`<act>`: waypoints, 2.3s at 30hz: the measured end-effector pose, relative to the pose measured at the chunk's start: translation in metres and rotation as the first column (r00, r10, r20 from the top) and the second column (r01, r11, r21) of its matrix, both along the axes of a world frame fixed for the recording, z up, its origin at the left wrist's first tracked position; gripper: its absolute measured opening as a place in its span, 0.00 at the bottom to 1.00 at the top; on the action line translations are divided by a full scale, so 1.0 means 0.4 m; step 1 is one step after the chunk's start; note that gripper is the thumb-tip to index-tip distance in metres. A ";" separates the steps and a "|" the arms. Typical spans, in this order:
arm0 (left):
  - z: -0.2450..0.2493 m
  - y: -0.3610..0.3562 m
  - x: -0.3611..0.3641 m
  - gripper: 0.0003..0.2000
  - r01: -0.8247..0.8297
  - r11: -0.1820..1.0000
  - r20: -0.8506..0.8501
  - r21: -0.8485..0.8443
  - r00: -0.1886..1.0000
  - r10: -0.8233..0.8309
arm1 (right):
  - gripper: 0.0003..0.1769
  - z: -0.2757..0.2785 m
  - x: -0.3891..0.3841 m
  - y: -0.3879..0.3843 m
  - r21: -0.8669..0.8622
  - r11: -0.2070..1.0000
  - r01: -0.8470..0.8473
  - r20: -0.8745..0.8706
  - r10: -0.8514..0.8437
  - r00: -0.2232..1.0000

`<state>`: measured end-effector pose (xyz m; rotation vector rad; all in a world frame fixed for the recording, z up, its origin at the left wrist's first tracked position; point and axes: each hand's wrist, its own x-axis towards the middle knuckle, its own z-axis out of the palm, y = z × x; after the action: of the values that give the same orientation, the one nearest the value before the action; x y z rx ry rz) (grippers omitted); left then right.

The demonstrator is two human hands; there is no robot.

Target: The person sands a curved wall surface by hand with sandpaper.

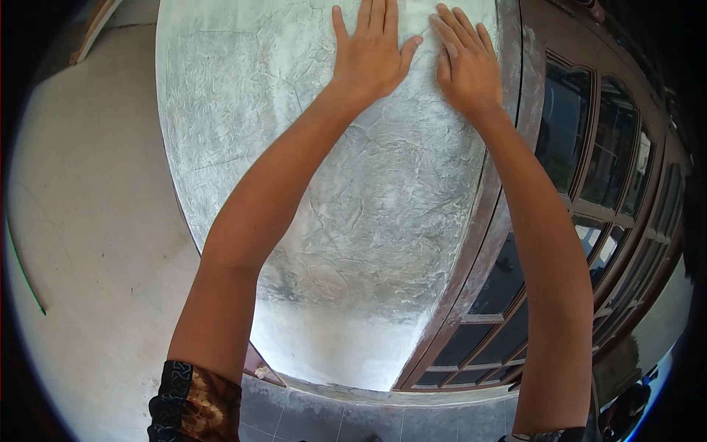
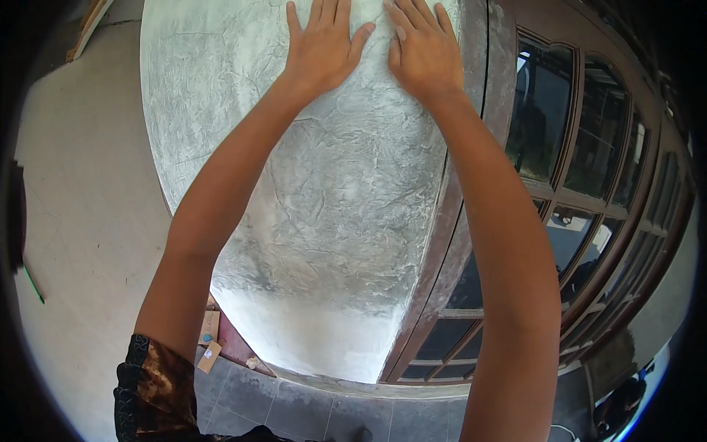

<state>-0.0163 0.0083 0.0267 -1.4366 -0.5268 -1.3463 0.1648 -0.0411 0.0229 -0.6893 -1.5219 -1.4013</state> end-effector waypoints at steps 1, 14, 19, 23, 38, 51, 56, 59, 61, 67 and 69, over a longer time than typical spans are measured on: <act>0.079 -0.011 -0.004 0.36 -0.038 0.991 0.055 -0.125 0.997 0.046 | 0.27 0.000 -0.001 0.000 0.004 1.000 0.007 -0.002 -0.007 1.000; 0.112 -0.017 0.010 0.39 -0.019 0.973 0.114 -0.229 0.992 0.046 | 0.27 -0.004 -0.002 -0.001 -0.015 0.998 0.057 -0.036 -0.057 0.998; -0.102 0.098 0.034 0.41 -0.136 0.945 0.079 0.297 0.990 0.117 | 0.28 -0.002 0.003 0.004 -0.025 0.998 0.055 -0.017 -0.056 0.998; -0.006 -0.019 0.025 0.41 -0.015 0.985 0.005 -0.174 1.000 0.016 | 0.28 -0.005 -0.007 -0.005 -0.011 0.997 0.073 -0.039 -0.074 0.997; 0.093 -0.005 0.025 0.37 0.012 0.978 0.064 -0.210 0.998 0.001 | 0.28 -0.008 0.000 -0.002 0.000 1.000 0.027 -0.033 -0.027 0.999; 0.080 0.004 0.021 0.36 -0.026 0.991 0.141 -0.135 0.989 0.046 | 0.29 -0.010 -0.003 -0.003 0.000 0.999 0.045 -0.051 -0.045 0.998; -0.107 0.020 0.033 0.36 0.106 0.994 0.065 -0.025 0.992 -0.104 | 0.29 -0.017 0.001 -0.002 0.003 1.000 0.022 -0.031 -0.022 0.999; 0.101 0.023 0.034 0.37 0.066 0.996 0.141 -0.065 0.988 -0.057 | 0.29 -0.014 -0.004 -0.005 0.004 0.999 0.034 -0.031 -0.033 0.999; 0.136 0.015 0.038 0.37 0.032 0.989 0.191 -0.141 0.982 -0.004 | 0.29 -0.012 0.000 -0.007 -0.002 0.999 0.037 -0.024 -0.037 0.999; -0.168 -0.004 0.026 0.40 0.031 0.998 0.068 -0.061 0.997 -0.027 | 0.29 -0.019 -0.001 -0.004 0.027 0.999 0.019 -0.027 -0.018 0.999; -0.011 -0.014 0.030 0.39 0.007 0.991 0.108 -0.135 0.994 0.007 | 0.29 -0.017 -0.003 -0.009 0.027 1.000 0.015 -0.013 -0.015 1.000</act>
<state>-0.0042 0.0026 0.0223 -1.4776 -0.7003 -1.4170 0.1635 -0.0448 0.0162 -0.6925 -1.4880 -1.4241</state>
